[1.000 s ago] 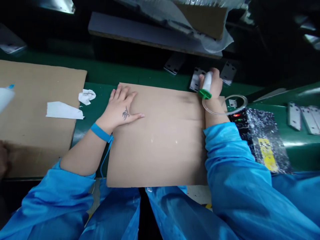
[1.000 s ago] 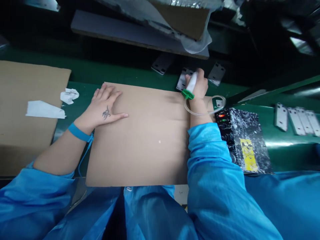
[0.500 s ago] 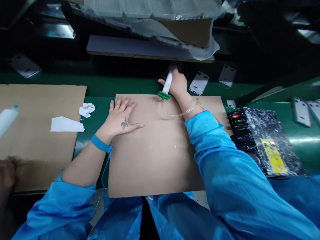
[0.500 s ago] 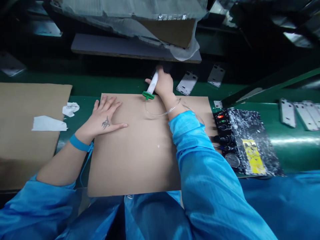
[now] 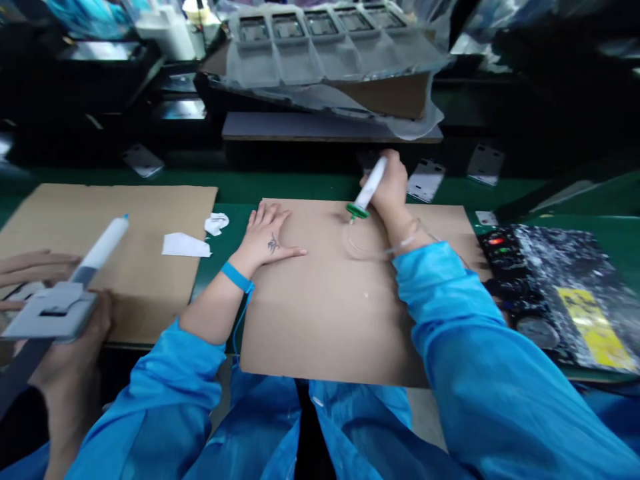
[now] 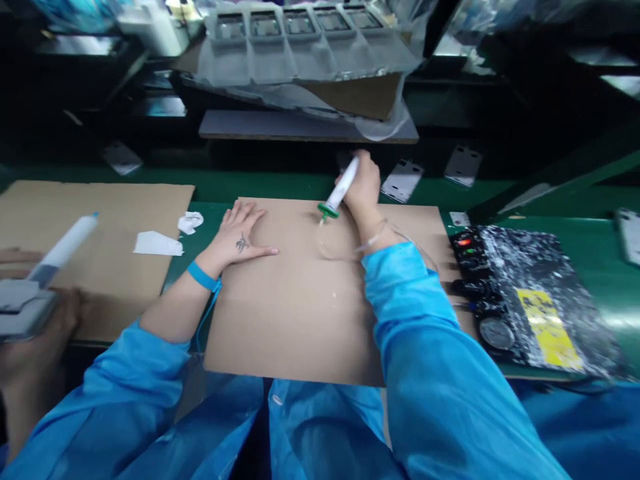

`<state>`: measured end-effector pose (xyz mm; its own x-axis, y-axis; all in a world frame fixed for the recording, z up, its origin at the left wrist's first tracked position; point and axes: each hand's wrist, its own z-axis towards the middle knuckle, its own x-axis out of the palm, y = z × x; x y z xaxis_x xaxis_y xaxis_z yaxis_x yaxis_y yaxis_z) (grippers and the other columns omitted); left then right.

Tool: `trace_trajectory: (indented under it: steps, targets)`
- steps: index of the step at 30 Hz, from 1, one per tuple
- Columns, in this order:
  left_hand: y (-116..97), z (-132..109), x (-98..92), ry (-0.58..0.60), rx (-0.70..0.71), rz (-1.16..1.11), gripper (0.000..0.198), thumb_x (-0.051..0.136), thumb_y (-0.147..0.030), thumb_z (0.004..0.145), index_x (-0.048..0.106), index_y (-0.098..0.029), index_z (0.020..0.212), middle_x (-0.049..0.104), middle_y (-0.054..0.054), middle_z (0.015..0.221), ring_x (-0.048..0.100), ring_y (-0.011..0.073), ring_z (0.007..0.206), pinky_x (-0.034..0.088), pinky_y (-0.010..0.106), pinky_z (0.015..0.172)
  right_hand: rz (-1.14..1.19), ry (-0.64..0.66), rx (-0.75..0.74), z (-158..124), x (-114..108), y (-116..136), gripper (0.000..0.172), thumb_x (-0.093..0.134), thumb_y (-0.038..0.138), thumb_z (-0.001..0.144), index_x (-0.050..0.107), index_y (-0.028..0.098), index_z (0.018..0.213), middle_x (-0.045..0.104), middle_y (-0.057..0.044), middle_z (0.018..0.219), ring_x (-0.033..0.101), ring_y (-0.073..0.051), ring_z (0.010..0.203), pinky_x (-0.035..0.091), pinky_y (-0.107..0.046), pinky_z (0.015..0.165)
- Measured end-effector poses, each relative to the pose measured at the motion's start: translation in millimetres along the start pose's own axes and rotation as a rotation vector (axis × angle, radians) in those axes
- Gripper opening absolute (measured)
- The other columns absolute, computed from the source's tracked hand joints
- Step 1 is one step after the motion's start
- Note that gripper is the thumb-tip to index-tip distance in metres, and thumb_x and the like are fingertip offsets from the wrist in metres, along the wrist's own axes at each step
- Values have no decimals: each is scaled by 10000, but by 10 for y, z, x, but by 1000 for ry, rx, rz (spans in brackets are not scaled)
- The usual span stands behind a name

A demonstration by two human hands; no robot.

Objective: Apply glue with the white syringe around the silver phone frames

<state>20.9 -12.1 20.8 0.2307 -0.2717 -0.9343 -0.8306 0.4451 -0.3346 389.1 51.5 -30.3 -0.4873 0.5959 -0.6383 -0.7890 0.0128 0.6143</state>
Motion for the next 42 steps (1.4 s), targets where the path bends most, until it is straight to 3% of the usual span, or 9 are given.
trace_trajectory:
  steps: [3, 9, 14, 24, 30, 34, 37, 40, 42]
  targets:
    - [70, -17, 4, -39, -99, -34, 1317, 961, -767, 781, 417, -165, 1818, 204, 203, 1953, 58, 556, 1818, 137, 710, 1487, 78, -31, -113, -419, -129, 23, 557, 789, 396, 844, 639, 256, 1362, 776, -184, 1268, 685, -396, 1135, 587, -646, 1102]
    - [219, -16, 8, -228, -168, -25, 861, 646, -263, 1037, 347, -55, 1818, 366, 278, 1877, 231, 481, 1812, 248, 661, 1482, 142, 180, -598, -1338, -594, 80, 515, 732, 291, 894, 674, 281, 1406, 815, -138, 1272, 802, -394, 1157, 642, -674, 1091]
    - [162, -3, 90, -230, 47, -7, 586, 525, -262, 1086, 636, -114, 1642, 462, 173, 1852, 278, 375, 1815, 245, 513, 1507, 136, 230, -775, -1483, -723, 238, 375, 734, 272, 948, 718, 283, 1323, 853, -109, 1154, 837, -361, 1120, 661, -631, 1087]
    - [106, -23, 93, -29, 134, -8, 784, 456, -144, 968, 538, -201, 1745, 390, 86, 1909, 219, 396, 1830, 191, 656, 1501, 254, 310, -748, -1414, -652, 344, 367, 684, 338, 991, 707, 278, 1352, 863, -118, 1223, 862, -336, 1093, 731, -522, 956]
    - [-57, -48, -9, 146, 285, -142, 529, 494, -119, 917, 899, -343, 1173, 520, -89, 1822, 233, 324, 1834, 117, 670, 1518, 166, 348, -533, -1399, -628, 382, 413, 691, 448, 941, 705, 310, 1329, 864, -122, 1298, 841, -408, 1190, 604, -701, 1208]
    - [-170, -92, 52, 100, 397, -318, 358, 521, -150, 932, 855, -278, 926, 709, 47, 1598, 495, 293, 1705, 412, 545, 1442, 291, 466, -529, -1492, -624, 447, 428, 692, 552, 1001, 696, 310, 1354, 877, -108, 1240, 864, -362, 1135, 687, -586, 1071]
    - [-153, -75, 92, -100, 276, -356, 274, 583, -286, 997, 801, -227, 1152, 776, 135, 1391, 689, 310, 1478, 576, 514, 1288, 427, 569, -457, -1540, -642, 481, 497, 663, 646, 1067, 666, 301, 1426, 885, -104, 1192, 876, -322, 1104, 705, -494, 971]
    - [-130, -38, 108, -75, 285, -259, 808, 810, -632, 952, 641, -159, 1584, 610, 204, 1702, 502, 413, 1669, 387, 590, 1434, 646, 654, -411, -1514, -623, 531, 576, 692, 729, 1047, 674, 292, 1422, 887, -101, 1126, 865, -330, 1190, 688, -510, 1046]
    - [-144, -21, 119, 16, 335, -180, 1007, 881, -772, 870, 607, -180, 1638, 466, 196, 1837, 289, 476, 1786, 205, 655, 1495, 832, 695, -297, -1465, -579, 567, 657, 679, 840, 1001, 700, 297, 1370, 867, -73, 978, 880, -333, 1089, 705, -527, 1015]
